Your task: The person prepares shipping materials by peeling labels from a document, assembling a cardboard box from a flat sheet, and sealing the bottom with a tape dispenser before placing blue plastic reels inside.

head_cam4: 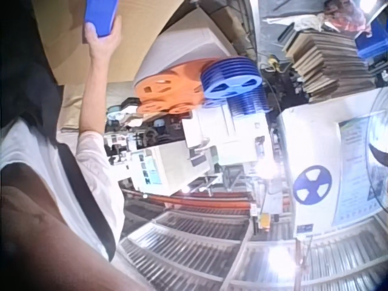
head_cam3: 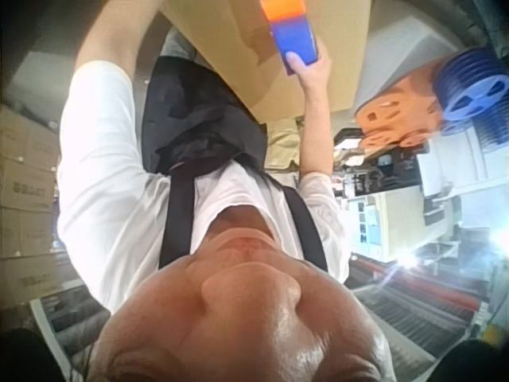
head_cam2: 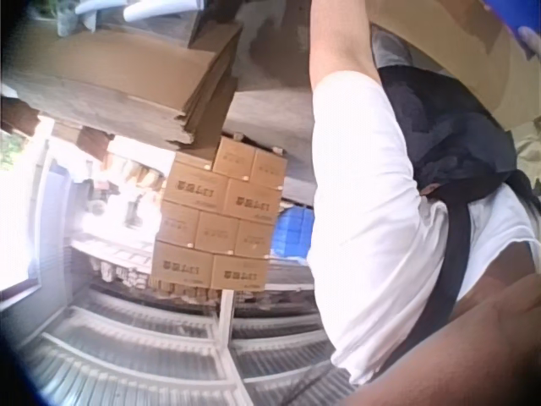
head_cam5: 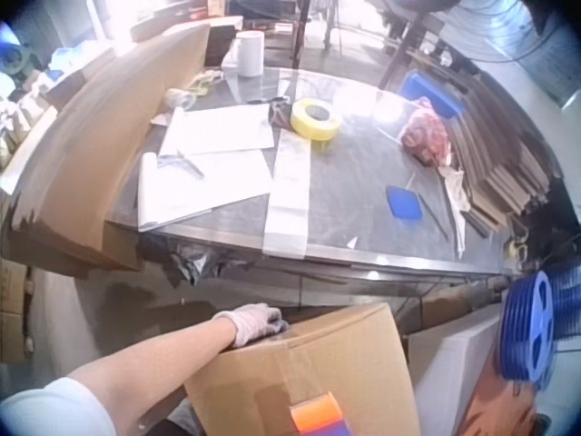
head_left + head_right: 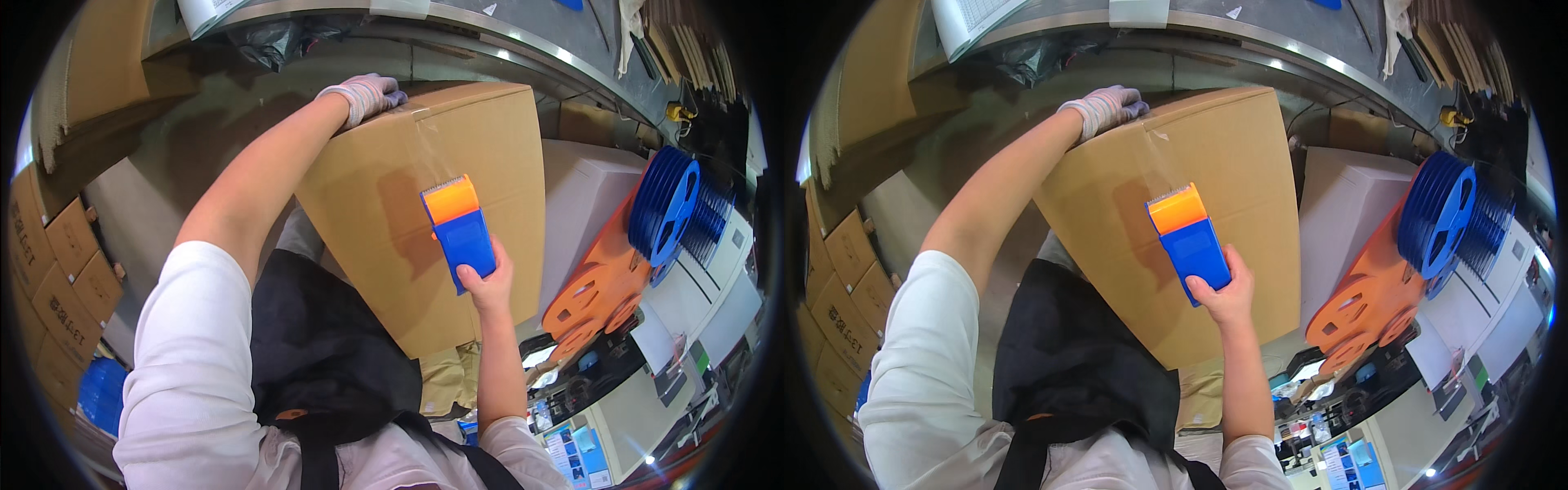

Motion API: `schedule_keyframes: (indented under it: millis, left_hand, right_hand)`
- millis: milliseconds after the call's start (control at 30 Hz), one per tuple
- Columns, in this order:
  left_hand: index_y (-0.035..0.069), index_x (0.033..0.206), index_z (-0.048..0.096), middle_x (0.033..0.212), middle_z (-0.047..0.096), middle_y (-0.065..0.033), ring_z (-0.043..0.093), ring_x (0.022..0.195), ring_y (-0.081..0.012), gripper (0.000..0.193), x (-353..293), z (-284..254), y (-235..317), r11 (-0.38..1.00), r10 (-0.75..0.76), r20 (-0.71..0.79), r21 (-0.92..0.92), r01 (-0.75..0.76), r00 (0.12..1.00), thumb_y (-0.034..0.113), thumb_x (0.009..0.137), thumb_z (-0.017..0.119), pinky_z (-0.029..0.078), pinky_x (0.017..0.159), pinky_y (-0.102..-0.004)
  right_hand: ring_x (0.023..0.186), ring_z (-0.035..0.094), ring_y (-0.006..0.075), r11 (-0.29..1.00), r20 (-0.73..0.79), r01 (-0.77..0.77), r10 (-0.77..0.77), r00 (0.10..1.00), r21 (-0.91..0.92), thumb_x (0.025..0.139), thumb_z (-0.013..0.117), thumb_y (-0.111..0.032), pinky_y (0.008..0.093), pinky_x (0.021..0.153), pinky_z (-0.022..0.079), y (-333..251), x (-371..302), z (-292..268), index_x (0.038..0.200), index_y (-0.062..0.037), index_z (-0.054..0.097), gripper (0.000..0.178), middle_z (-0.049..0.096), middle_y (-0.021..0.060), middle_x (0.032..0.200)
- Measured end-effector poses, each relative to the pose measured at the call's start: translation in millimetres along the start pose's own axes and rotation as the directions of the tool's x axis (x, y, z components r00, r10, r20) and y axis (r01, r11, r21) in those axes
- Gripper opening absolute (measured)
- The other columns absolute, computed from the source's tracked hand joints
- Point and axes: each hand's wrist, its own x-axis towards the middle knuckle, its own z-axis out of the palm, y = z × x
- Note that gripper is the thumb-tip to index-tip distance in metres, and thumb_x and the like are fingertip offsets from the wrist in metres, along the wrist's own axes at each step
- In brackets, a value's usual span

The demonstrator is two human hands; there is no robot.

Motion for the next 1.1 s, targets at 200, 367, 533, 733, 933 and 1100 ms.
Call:
schedule_keyframes:
  millis: [200, 367, 533, 733, 933, 1100]
  left_hand:
    - [0.010, 0.137, 0.046, 0.137, 0.050, -0.0170, 0.051, 0.123, -0.0332, 0.055, -41.1, -35.4, 41.7, 0.891, -0.062, 0.057, -0.446, 0.081, 0.996, 0.044, 0.094, 0.052, 0.041, 0.100, -0.0369]
    - [0.017, 0.143, 0.035, 0.135, 0.050, -0.0176, 0.055, 0.113, -0.0381, 0.053, -85.9, 10.3, 85.2, 0.926, 0.293, -0.276, 0.320, -0.200, 0.916, 0.041, 0.097, 0.046, 0.047, 0.093, -0.0414]
    - [0.020, 0.144, 0.032, 0.131, 0.053, -0.0147, 0.059, 0.103, -0.0387, 0.052, -89.3, 16.2, 94.5, 0.889, 0.255, -0.280, 0.444, -0.111, 0.926, 0.039, 0.097, 0.043, 0.049, 0.085, -0.0461]
    - [0.021, 0.145, 0.032, 0.139, 0.046, -0.0137, 0.054, 0.117, -0.0363, 0.053, -84.1, 26.0, 86.7, 0.851, 0.333, -0.349, 0.510, -0.120, 0.876, 0.042, 0.097, 0.041, 0.048, 0.093, -0.0460]
    - [0.019, 0.142, 0.038, 0.139, 0.047, -0.0146, 0.047, 0.124, -0.0364, 0.048, -82.2, 26.7, 83.5, 0.880, 0.296, -0.375, 0.465, -0.098, 0.878, 0.039, 0.098, 0.041, 0.042, 0.100, -0.0432]
    - [0.014, 0.142, 0.039, 0.143, 0.043, -0.0173, 0.039, 0.132, -0.0361, 0.050, -59.1, 19.5, 60.8, 0.545, 0.636, -0.433, 0.838, 0.026, 0.639, 0.039, 0.099, 0.038, 0.030, 0.110, -0.0446]
  right_hand:
    - [0.068, 0.059, 0.0137, 0.993, 0.017, 0.028, -0.027, 1.000, -0.118, 0.064, 0.081, -0.041, 0.0282, 0.063, 0.049, -10.1, 4.2, -0.5, 0.091, -0.0036, 0.061, 0.050, 0.063, 0.0052, 0.076]
    - [0.071, 0.062, 0.0159, 0.992, 0.078, 0.020, -0.010, 0.997, -0.123, 0.067, 0.080, -0.040, 0.0307, 0.066, 0.050, -27.1, 1.7, 0.7, 0.096, -0.0019, 0.062, 0.051, 0.066, 0.0093, 0.079]
    - [0.077, 0.068, 0.0260, 0.976, 0.168, -0.083, 0.117, 0.979, -0.199, 0.070, 0.076, -0.046, 0.0362, 0.071, 0.053, -36.7, -15.4, -16.4, 0.106, -0.0003, 0.062, 0.060, 0.069, 0.0141, 0.086]
    - [0.080, 0.068, 0.0291, 0.893, 0.059, -0.248, 0.290, 0.955, -0.375, 0.066, 0.077, -0.046, 0.0367, 0.074, 0.053, 74.4, -144.5, -132.4, 0.109, -0.0017, 0.063, 0.064, 0.069, 0.0170, 0.089]
    - [0.077, 0.069, 0.0275, 0.740, -0.172, -0.546, 0.524, 0.834, -0.393, 0.064, 0.079, -0.037, 0.0363, 0.072, 0.053, 187.4, -332.0, -262.8, 0.103, -0.0035, 0.066, 0.053, 0.069, 0.0160, 0.083]
    - [0.075, 0.067, 0.0327, 0.694, -0.212, -0.563, 0.529, 0.822, -0.449, 0.066, 0.078, -0.039, 0.0386, 0.069, 0.052, 211.8, -367.3, -271.8, 0.098, -0.0022, 0.064, 0.050, 0.067, 0.0185, 0.080]
